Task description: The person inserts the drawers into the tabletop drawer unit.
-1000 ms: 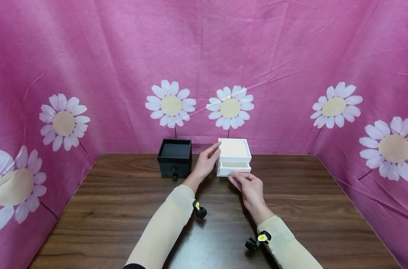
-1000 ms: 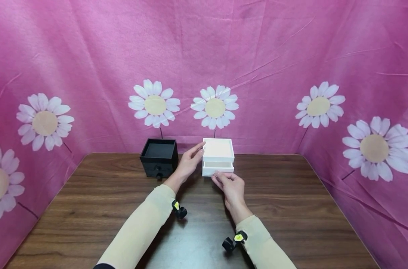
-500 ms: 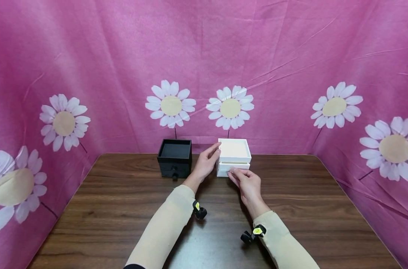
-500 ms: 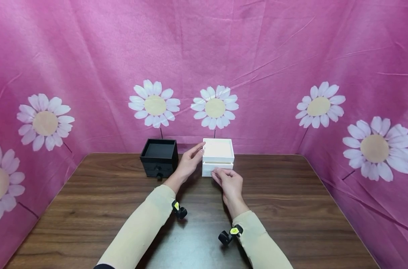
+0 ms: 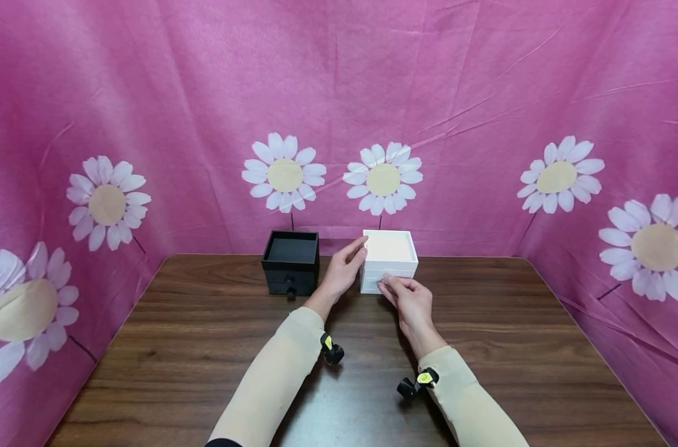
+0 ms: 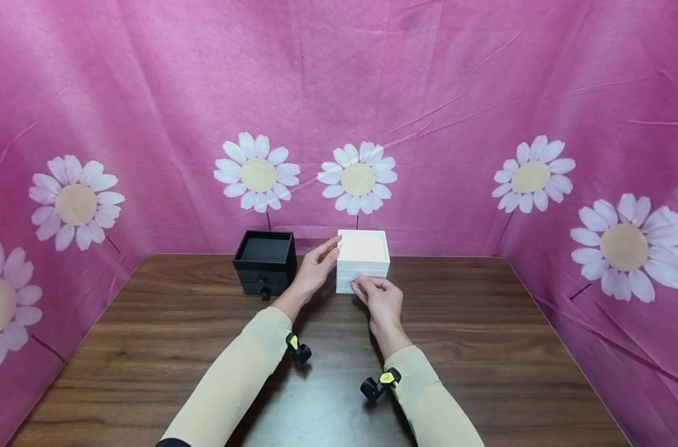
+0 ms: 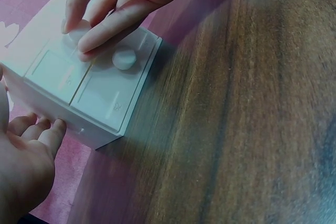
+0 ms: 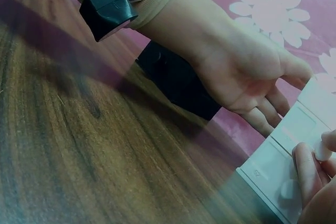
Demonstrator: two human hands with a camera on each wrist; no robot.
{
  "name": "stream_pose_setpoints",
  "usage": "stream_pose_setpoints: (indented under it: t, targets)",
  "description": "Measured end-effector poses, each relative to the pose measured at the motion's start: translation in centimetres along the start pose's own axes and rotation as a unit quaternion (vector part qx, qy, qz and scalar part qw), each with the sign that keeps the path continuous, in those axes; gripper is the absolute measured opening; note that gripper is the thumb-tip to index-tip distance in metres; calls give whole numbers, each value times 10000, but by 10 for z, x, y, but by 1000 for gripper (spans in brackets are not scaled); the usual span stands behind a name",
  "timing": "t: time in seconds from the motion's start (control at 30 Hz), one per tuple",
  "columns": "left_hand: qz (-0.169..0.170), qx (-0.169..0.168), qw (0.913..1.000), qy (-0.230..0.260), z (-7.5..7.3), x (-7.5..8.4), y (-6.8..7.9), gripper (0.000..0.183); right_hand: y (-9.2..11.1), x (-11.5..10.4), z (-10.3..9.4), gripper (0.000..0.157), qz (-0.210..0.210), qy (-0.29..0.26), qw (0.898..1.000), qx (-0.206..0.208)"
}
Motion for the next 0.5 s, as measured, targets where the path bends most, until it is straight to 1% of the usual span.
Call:
stream_pose_setpoints:
  t: [0.23,0.43,0.5]
  targets:
    - [-19,33,10000,-71,-2,-1,0,43,-1,1,1,8,-8,-47,10000,-1]
    - [-35,-43,9998,-180,-1,0,2,44,2,3,-1,7,141,-35,9998,-96]
    - [-39,-63,9997,-236,-1,0,4,44,4,4,-3,9,209,-25,9997,-141]
Point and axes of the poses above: each hand's wrist, its own y-axis away from the middle knuckle, its own z-axis out of the palm, x = y × z, the point moved 10 cm from there along -y, towards the middle knuckle, and after that the axes turned 1 degree about x, right-handed, at the moved point
